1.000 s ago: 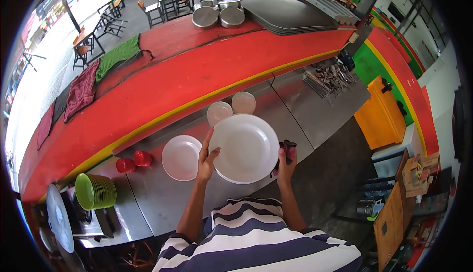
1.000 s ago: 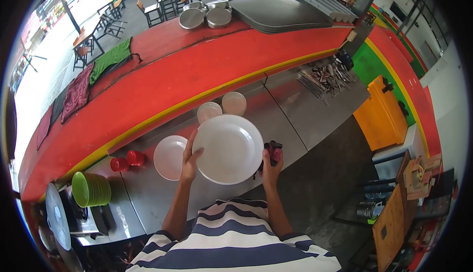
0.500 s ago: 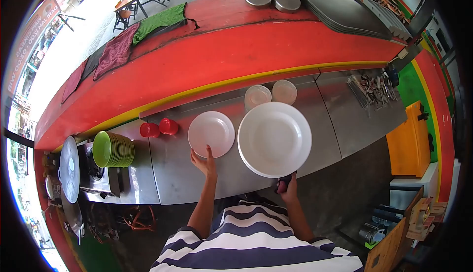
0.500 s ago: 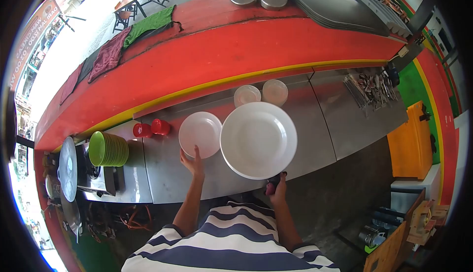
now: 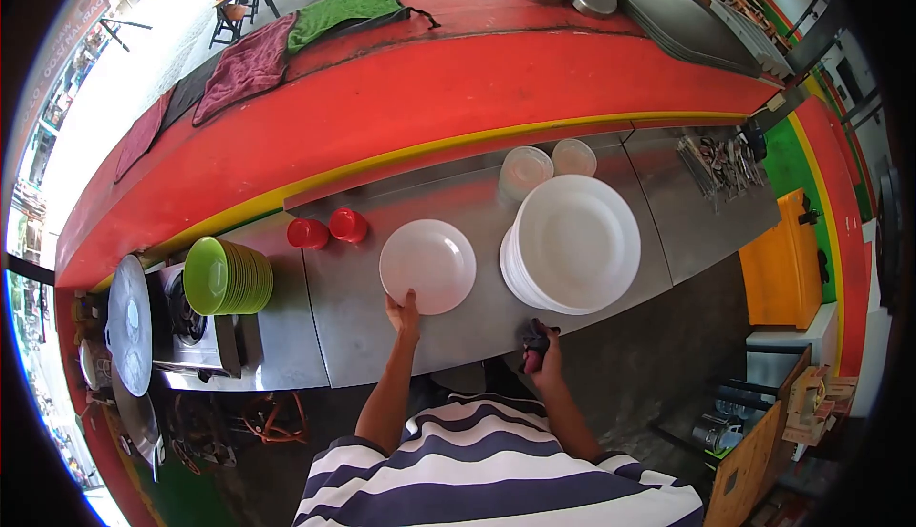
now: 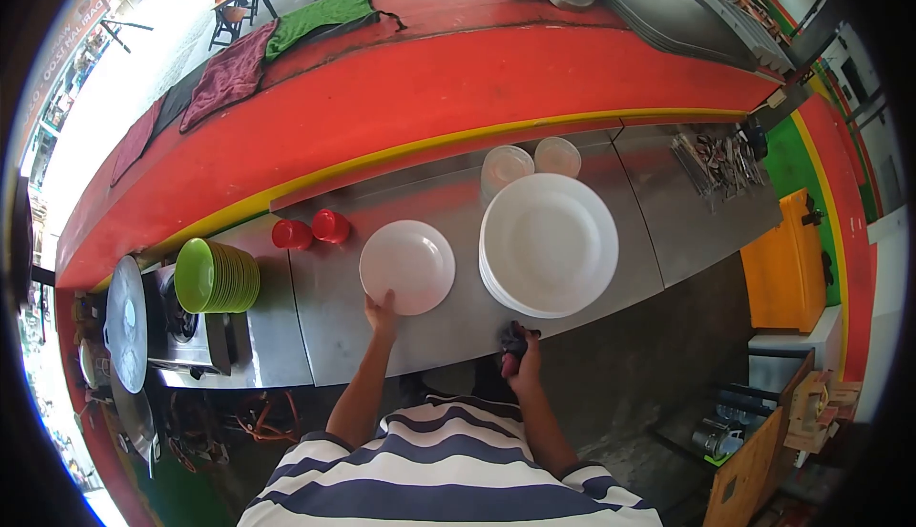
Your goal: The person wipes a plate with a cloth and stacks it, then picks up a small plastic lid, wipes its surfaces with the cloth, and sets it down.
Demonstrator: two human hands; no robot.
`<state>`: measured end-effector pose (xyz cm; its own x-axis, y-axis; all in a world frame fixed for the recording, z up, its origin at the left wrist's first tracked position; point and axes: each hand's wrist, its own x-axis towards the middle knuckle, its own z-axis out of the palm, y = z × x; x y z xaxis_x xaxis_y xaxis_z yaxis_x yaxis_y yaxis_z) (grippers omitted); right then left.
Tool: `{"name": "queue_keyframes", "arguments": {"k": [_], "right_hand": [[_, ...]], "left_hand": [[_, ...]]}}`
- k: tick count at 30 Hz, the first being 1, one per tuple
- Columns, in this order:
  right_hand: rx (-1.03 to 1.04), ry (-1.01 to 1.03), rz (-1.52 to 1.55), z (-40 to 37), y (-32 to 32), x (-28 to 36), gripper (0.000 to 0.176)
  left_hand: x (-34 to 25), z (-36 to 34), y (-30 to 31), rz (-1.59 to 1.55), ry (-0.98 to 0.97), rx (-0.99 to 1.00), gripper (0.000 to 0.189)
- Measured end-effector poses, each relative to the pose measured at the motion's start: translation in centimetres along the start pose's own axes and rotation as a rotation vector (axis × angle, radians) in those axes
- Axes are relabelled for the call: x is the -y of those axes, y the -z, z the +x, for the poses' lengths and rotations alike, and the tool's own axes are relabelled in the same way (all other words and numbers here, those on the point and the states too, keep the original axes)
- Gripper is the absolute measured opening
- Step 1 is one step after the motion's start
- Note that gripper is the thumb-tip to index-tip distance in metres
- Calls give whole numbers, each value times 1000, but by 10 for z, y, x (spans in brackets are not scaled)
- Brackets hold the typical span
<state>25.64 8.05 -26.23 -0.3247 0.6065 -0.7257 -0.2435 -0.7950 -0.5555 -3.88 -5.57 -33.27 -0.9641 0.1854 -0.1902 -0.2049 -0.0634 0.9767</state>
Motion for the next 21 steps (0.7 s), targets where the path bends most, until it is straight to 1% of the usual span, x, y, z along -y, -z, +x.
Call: {"name": "queue_keyframes", "arguments": {"k": [1, 3, 4, 5, 6, 8, 9, 11, 12, 13, 15, 16, 17, 20, 21], "right_hand": [[22, -16, 12, -7, -8, -8, 44], [-17, 67, -47, -20, -29, -23, 41], [-34, 107, -75, -30, -44, -29, 40], [-8, 180, -109, -54, -70, -27, 34], [-7, 310, -220, -64, -90, -29, 33], [-8, 567, -435, -77, -123, -36, 33], [55, 655, -559, -81, -138, -36, 40], [83, 851, -660, -75, -170, -44, 48], [142, 1007, -779, -72, -188, -45, 59], [72, 1215, -1013, -72, -209, -53, 65], [73, 1292, -1379, -88, -245, -76, 69], [229, 1222, -1161, -96, -256, -96, 71], [312, 1144, -1112, -107, -264, -109, 68], [622, 1090, -1198, -141, -255, -122, 64], [598, 1082, -1264, -146, -246, -126, 63]], "left_hand": [[-15, -7, 8, -36, 20, 33, 44], [-54, -22, 29, -107, 54, 99, 41], [-71, -26, 37, -46, 88, 119, 41], [-86, -29, 46, 16, 123, 137, 42], [-99, -32, 56, 79, 158, 155, 45], [-119, -39, 70, 122, 157, 189, 48], [-130, -42, 74, 146, 155, 211, 50], [-167, -58, 71, 220, 118, 273, 52], [-177, -62, 72, 257, 100, 308, 53], [-175, -61, 78, 374, 31, 408, 53], [-186, -63, 73, 479, -53, 395, 51], [-195, -66, 69, 530, -94, 391, 50], [-213, -68, 62, 324, -266, 265, 48], [-233, -44, 80, 222, -47, 299, 48], [-230, -38, 83, 264, -138, 303, 48]]}}
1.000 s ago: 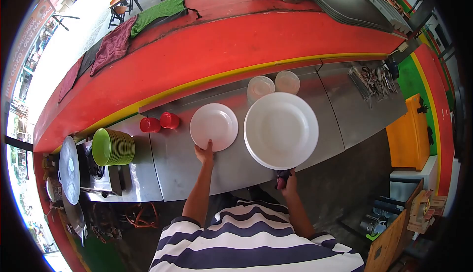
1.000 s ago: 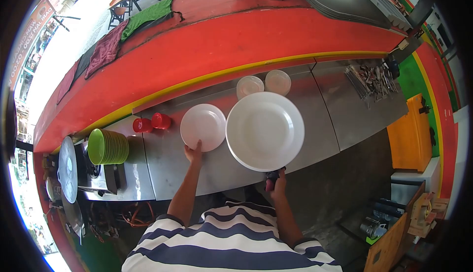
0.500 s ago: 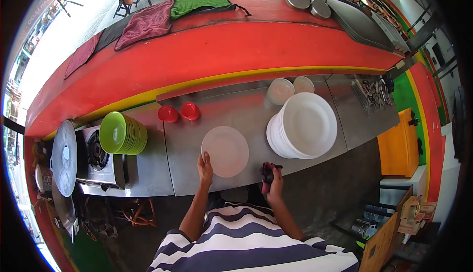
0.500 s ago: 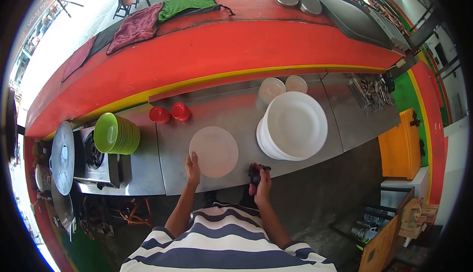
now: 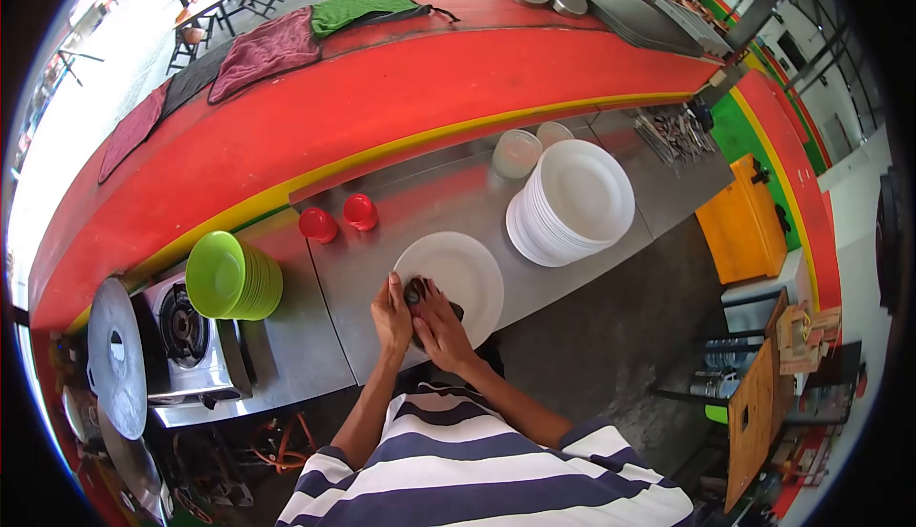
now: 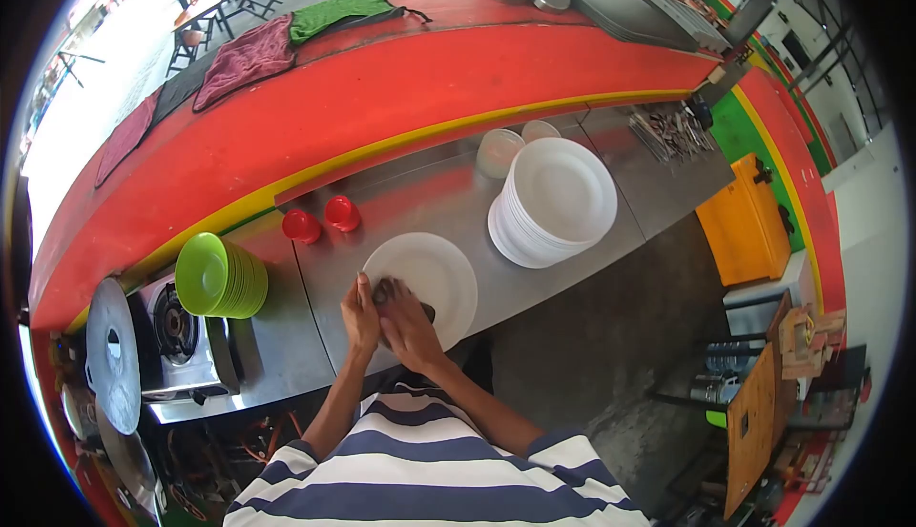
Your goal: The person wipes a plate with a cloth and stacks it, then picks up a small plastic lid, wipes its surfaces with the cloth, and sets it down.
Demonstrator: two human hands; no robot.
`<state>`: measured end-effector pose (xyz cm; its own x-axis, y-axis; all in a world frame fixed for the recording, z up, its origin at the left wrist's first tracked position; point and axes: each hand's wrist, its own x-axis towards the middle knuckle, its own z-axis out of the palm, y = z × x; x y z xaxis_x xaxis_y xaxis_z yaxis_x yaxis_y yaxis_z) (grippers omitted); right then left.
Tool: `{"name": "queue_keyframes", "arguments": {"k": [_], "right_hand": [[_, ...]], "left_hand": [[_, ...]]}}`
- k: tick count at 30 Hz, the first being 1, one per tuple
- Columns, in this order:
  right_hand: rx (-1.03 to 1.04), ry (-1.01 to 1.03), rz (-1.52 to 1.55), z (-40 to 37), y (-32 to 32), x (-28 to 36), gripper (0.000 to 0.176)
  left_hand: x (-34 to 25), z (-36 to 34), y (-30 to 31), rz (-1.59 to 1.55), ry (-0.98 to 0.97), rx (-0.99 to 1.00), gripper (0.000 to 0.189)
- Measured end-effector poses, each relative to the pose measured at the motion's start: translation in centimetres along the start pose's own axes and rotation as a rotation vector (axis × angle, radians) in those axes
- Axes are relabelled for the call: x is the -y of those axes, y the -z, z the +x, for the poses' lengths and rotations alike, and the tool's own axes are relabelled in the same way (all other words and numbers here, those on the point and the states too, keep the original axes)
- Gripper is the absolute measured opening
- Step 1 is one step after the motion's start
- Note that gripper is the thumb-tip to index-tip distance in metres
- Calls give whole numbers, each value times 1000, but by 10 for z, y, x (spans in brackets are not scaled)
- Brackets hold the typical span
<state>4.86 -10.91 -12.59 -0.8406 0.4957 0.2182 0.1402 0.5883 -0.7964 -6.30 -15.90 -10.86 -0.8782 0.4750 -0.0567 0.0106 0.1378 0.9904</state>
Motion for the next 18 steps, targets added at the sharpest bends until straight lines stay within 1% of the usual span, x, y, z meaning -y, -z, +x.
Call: {"name": "queue_keyframes", "arguments": {"k": [2, 3, 5, 6, 8, 9, 11, 12, 15, 18], "right_hand": [[54, -47, -101, -25, 6, -2, 63], [-28, -110, -156, -33, 7, -11, 63], [-183, -232, -270, -47, 6, -37, 63], [-280, -262, -335, -46, 7, -39, 64], [-481, -306, -470, -23, 21, -46, 67], [-566, -299, -440, -8, 27, -45, 67], [-735, -286, -372, 17, 26, -28, 67], [-708, -255, -276, 23, 20, -18, 68], [-389, -113, -45, 11, 0, 13, 68], [-157, -143, -142, -23, -11, 13, 69]], "left_hand": [[-2, 3, 7, 154, -15, 57, 46], [-4, 3, 11, 230, -23, 81, 46], [-13, -5, 10, 189, -70, 116, 45], [-16, -10, 9, 168, -93, 133, 44], [-16, -22, 10, 193, -21, 228, 48], [-16, -27, 10, 206, 11, 273, 51], [-16, -40, 5, 212, -19, 279, 51], [-16, -43, 4, 217, -36, 282, 50], [-18, -26, -2, -59, -152, 133, 44], [-35, 0, 20, 82, -115, 169, 43]]}}
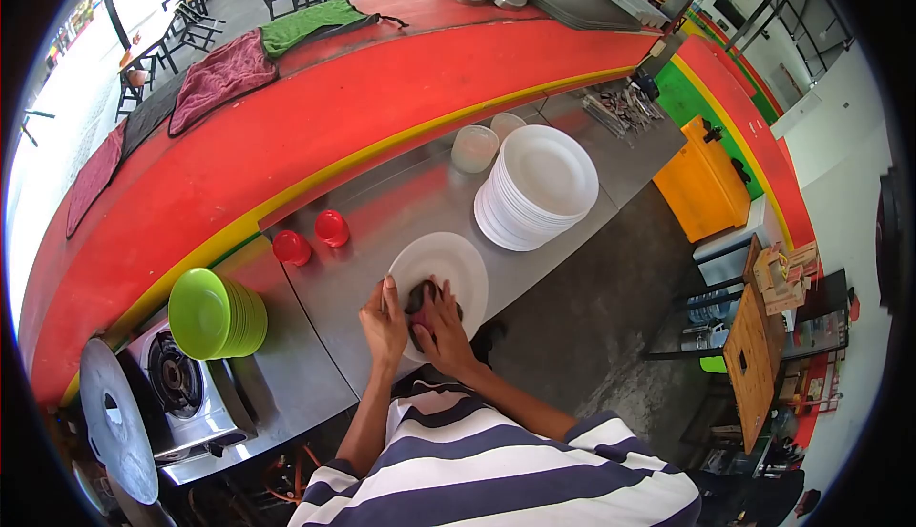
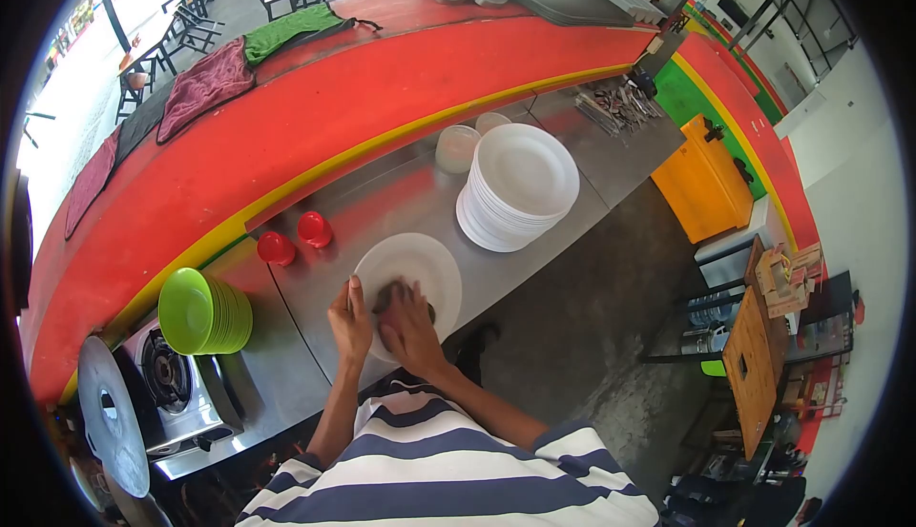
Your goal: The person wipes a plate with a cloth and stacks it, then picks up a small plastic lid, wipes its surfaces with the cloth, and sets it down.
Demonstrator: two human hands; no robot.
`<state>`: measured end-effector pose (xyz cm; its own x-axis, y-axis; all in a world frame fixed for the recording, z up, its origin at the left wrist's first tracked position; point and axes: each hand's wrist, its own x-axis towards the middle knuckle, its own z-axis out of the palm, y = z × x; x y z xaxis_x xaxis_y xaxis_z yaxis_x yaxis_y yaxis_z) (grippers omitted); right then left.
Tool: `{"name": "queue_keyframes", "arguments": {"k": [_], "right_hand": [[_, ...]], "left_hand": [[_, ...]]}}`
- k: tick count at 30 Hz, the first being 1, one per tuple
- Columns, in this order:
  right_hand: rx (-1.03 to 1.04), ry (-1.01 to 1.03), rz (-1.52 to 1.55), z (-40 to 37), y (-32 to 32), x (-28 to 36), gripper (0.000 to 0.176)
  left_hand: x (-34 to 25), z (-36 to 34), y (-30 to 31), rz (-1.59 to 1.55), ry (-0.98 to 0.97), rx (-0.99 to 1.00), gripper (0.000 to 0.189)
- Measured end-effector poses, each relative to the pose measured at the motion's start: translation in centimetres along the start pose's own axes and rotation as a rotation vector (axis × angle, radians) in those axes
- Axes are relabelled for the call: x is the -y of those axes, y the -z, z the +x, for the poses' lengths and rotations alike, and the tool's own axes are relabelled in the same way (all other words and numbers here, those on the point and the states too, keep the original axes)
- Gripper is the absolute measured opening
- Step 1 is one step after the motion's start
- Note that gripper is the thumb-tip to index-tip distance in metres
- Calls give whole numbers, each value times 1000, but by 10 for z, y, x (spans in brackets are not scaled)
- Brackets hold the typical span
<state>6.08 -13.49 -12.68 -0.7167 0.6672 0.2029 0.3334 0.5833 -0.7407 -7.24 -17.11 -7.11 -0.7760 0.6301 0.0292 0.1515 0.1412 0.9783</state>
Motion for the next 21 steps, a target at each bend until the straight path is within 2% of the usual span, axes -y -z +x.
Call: {"name": "queue_keyframes", "arguments": {"k": [4, 7, 10, 13, 16, 19, 21], "right_hand": [[-242, -188, -173, -5, 5, -42, 69], [-548, -186, -183, 24, 23, -56, 68], [-696, -210, -98, 55, 32, -50, 66], [-663, -77, -37, 71, 23, -16, 67], [-379, 55, 294, 62, 12, 23, 69], [-121, 87, 87, 43, 15, 18, 71], [-144, 3, -7, 31, 14, 4, 72]], "left_hand": [[-6, 0, 11, 97, -78, 10, 41], [-1, -9, 5, 107, -85, 60, 40], [-10, -17, -6, 69, -161, 133, 38], [-22, -12, -12, 82, -159, 178, 36], [-30, 6, -20, -79, -192, 6, 35], [-27, 30, -8, -75, -143, -56, 35], [-31, 36, 3, 44, -104, -2, 35]]}}
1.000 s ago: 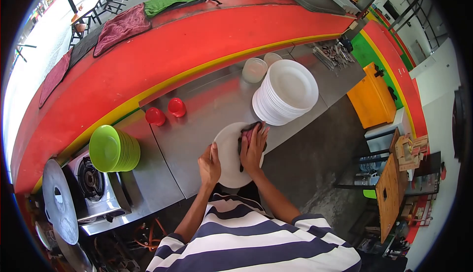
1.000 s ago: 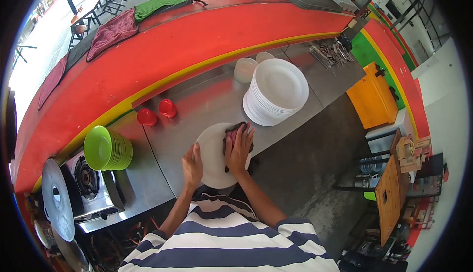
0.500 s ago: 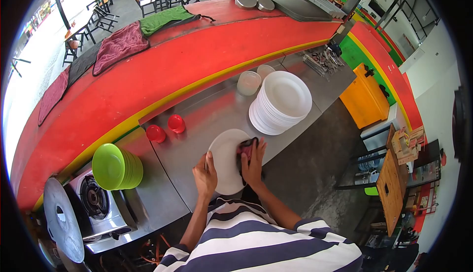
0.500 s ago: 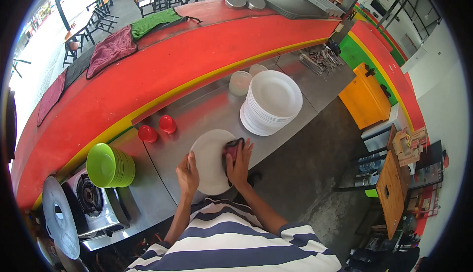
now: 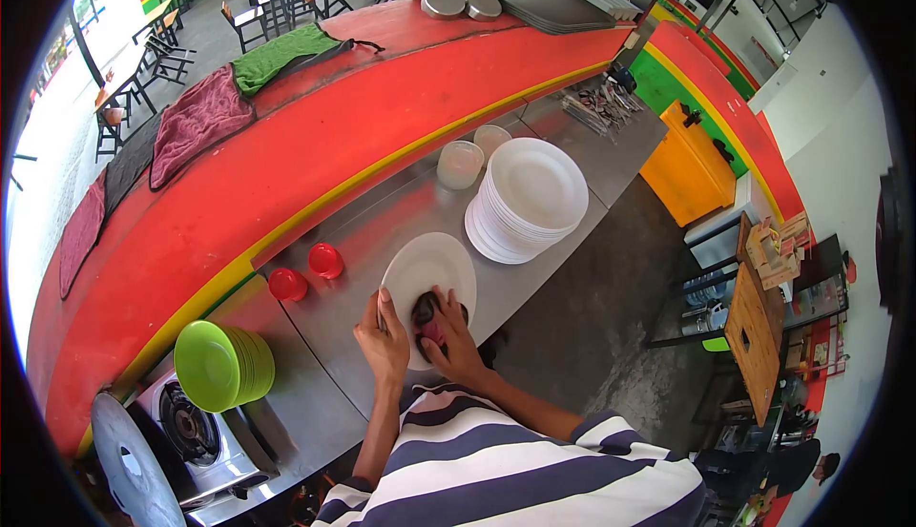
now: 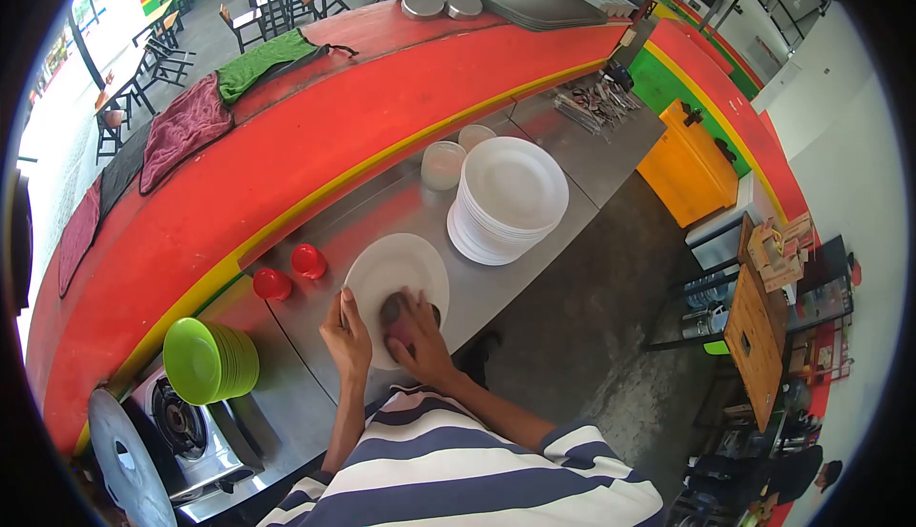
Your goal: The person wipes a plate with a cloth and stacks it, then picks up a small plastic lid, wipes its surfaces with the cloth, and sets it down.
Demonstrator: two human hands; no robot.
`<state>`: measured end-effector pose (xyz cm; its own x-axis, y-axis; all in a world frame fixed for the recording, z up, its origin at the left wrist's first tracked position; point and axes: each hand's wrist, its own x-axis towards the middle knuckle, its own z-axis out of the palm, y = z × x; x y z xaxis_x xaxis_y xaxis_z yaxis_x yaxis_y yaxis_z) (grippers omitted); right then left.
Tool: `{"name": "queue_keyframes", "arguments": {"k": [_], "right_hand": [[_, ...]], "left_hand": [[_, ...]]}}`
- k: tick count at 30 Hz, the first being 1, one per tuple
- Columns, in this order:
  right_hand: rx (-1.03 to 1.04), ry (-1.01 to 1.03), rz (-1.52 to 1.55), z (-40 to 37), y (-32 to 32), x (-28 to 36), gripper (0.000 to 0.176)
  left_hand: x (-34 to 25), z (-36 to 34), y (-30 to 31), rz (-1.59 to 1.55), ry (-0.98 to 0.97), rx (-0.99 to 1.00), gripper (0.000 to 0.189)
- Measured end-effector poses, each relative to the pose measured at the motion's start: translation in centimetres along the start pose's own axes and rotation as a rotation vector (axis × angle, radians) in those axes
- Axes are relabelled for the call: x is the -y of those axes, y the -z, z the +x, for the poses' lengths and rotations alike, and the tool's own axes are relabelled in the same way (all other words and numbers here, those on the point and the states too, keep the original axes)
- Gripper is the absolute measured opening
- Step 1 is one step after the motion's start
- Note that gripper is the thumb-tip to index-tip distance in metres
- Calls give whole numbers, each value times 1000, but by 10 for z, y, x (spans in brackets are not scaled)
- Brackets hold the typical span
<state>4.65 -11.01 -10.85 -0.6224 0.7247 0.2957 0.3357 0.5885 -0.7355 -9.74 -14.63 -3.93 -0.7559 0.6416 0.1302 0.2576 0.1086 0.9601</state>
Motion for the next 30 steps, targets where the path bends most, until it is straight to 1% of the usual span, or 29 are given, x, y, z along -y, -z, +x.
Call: {"name": "queue_keyframes", "arguments": {"k": [2, 3, 6, 9, 11, 12, 13, 14, 16, 17, 20, 21, 24, 26, 27, 29, 30], "right_hand": [[-66, -78, -129, -6, -2, -28, 72], [-232, -80, -110, -1, -2, -40, 69], [-523, -276, 263, 21, 10, -64, 59], [-371, -440, 514, 51, 46, -54, 51], [-449, -171, 141, 62, 39, -33, 48], [-483, -40, -48, 66, 33, -19, 47], [-516, 69, -190, 72, 31, -4, 50], [-499, 126, -214, 74, 37, 3, 51], [-460, 243, -250, 82, 42, 12, 52], [-466, 271, -211, 87, 45, 3, 54], [-571, 117, -145, 92, 46, -19, 55], [-616, 60, -51, 94, 45, -25, 45], [-453, -338, 376, 72, 39, -24, 32], [-346, -294, 387, 37, 30, -31, 23], [-241, -361, 479, 21, 31, -38, 25], [-20, -505, 652, -1, 44, -52, 28], [-93, -516, 806, -1, 54, -52, 33]], "left_hand": [[2, 3, 4, 36, -3, 30, 35], [2, 4, 6, 48, -21, 66, 34], [-4, 6, 10, 75, -70, 188, 32], [-12, 11, 9, 90, -111, 342, 29], [-14, 16, 6, 116, -140, 437, 27], [-15, 15, 2, 71, -174, 429, 26], [-15, 13, -5, 25, -210, 421, 25], [-16, 12, -10, -20, -245, 412, 25], [-28, 10, -9, 17, -183, 432, 24], [-32, 9, -7, 39, -150, 436, 24], [-37, 10, 1, 53, -143, 346, 25], [-41, 10, 4, 53, -150, 295, 26], [-46, 19, 19, 43, -159, 147, 29], [-38, 30, 37, 37, -152, 70, 31], [-27, 34, 43, -5, -111, 33, 38], [-11, 42, 59, -115, 7, -25, 44], [-7, 45, 67, -171, 64, -51, 47]]}}
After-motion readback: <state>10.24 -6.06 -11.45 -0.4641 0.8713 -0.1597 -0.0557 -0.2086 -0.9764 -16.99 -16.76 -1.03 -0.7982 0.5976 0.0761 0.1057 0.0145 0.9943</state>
